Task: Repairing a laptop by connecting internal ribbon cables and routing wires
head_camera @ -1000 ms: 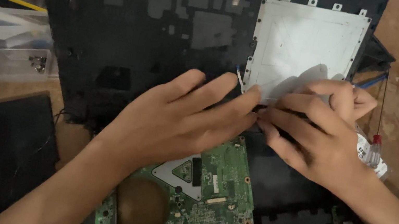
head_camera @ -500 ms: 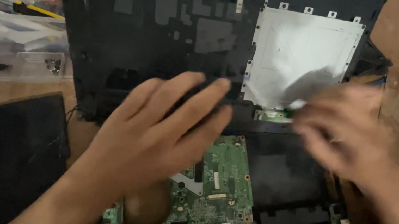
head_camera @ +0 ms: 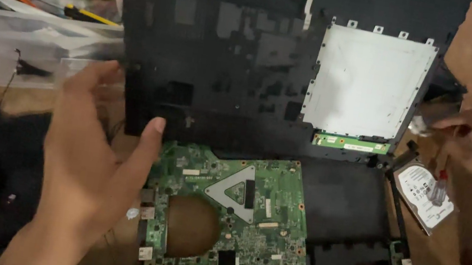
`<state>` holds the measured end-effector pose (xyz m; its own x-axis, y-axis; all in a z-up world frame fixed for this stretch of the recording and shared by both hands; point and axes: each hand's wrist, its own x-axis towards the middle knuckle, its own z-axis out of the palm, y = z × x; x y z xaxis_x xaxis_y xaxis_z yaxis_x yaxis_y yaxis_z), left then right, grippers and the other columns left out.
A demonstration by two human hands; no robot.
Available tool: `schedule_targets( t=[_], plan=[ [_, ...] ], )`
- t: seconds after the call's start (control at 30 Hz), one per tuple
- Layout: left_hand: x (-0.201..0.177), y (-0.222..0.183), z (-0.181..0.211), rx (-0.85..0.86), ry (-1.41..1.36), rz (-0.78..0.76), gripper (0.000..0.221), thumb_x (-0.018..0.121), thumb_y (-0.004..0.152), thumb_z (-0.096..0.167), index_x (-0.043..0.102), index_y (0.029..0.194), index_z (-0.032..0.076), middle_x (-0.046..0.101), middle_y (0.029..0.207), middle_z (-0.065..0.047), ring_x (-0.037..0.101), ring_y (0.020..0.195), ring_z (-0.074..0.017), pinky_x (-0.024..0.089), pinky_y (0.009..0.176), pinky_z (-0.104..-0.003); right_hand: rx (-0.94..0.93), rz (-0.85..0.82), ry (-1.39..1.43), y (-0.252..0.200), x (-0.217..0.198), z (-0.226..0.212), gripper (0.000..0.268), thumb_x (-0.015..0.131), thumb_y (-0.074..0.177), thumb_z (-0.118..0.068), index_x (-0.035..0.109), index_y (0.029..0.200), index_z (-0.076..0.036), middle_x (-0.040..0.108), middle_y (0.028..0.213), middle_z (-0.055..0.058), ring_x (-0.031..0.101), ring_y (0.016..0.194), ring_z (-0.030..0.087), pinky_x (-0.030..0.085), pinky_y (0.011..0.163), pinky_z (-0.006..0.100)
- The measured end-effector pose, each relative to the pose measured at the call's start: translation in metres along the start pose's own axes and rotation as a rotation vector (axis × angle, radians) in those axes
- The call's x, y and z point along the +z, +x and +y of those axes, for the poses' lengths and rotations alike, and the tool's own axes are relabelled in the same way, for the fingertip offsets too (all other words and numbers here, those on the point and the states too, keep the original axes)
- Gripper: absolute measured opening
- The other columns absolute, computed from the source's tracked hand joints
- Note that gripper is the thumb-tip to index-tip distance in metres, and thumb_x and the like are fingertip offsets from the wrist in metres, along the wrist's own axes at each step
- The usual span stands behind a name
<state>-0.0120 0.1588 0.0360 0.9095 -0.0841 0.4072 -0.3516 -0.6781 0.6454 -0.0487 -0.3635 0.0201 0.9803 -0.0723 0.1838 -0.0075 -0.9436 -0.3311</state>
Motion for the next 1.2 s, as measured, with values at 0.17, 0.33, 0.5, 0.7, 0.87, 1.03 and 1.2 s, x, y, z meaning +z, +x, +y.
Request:
schedule_targets(
  t=[0.17,0.33,0.5,0.7,0.87,1.03,1.2],
  plan=[
    [0.009,0.016,-0.006,-0.156,-0.379,-0.077,0.059,0.068,0.098,0.014,0.04,0.146,-0.006,0.06,0.135,-0.019,0.064,0.12,-0.0247,0.057,0.097,-0.034,0.194,0.019,0.193,-0.003,-0.003,-0.089,0.028,0.056,0.113,-0.017,0.067,0.134,-0.003,0.071,0.112,0.014,0.066,0.099,0.025,0.05,0.085,0.038],
    [0.01,0.044,-0.019,-0.16,-0.515,-0.109,0.035,0.059,0.104,0.012,0.053,0.137,0.002,0.07,0.129,-0.011,0.069,0.118,-0.0185,0.056,0.096,-0.032,0.408,-0.096,0.399,0.008,0.007,-0.15,0.055,0.046,0.102,-0.037,0.053,0.148,-0.009,0.062,0.141,0.01,0.056,0.095,0.025,0.041,0.07,0.041],
    [0.012,0.051,-0.018,-0.268,-0.457,-0.147,0.025,0.056,0.108,0.02,0.067,0.127,0.008,0.077,0.114,-0.005,0.072,0.103,-0.0168,0.057,0.081,-0.035,0.313,0.009,0.461,0.002,0.031,-0.123,0.034,0.059,0.111,-0.038,0.048,0.09,-0.013,0.041,0.082,-0.004,0.037,0.078,0.008,0.028,0.066,0.028],
    [0.024,0.047,-0.032,-0.244,-0.379,-0.108,0.022,0.058,0.108,0.024,0.071,0.113,0.008,0.077,0.101,-0.001,0.07,0.093,-0.0094,0.053,0.077,-0.029,0.584,-0.041,0.543,0.003,0.023,-0.145,0.034,0.057,0.101,-0.044,0.055,0.113,-0.013,0.06,0.109,0.003,0.052,0.098,0.014,0.038,0.08,0.031],
    [0.021,0.039,-0.026,-0.297,-0.389,-0.102,0.019,0.06,0.106,0.023,0.069,0.112,0.008,0.078,0.1,-0.003,0.073,0.092,-0.0103,0.055,0.077,-0.029,-0.146,0.568,0.016,-0.029,0.037,-0.158,0.065,0.089,0.096,-0.021,0.032,0.111,0.007,0.033,0.111,0.02,0.037,0.098,0.032,0.032,0.087,0.043],
    [0.019,0.032,-0.026,-0.225,-0.38,-0.107,0.021,0.056,0.109,0.02,0.068,0.12,0.006,0.075,0.103,-0.004,0.069,0.088,-0.013,0.051,0.07,-0.031,-0.375,0.376,0.121,-0.034,0.057,-0.176,0.022,0.086,0.089,-0.017,0.066,0.084,-0.008,0.06,0.083,0.005,0.052,0.087,0.023,0.039,0.087,0.036],
    [0.022,0.031,-0.029,-0.208,-0.412,-0.04,0.021,0.061,0.109,0.019,0.071,0.121,0.005,0.071,0.098,0.001,0.057,0.082,-0.0053,0.045,0.068,-0.025,-0.289,0.348,0.114,-0.027,0.07,-0.185,0.027,0.085,0.084,-0.019,0.059,0.08,-0.013,0.059,0.082,-0.001,0.046,0.081,0.02,0.037,0.09,0.037]
  ],
)
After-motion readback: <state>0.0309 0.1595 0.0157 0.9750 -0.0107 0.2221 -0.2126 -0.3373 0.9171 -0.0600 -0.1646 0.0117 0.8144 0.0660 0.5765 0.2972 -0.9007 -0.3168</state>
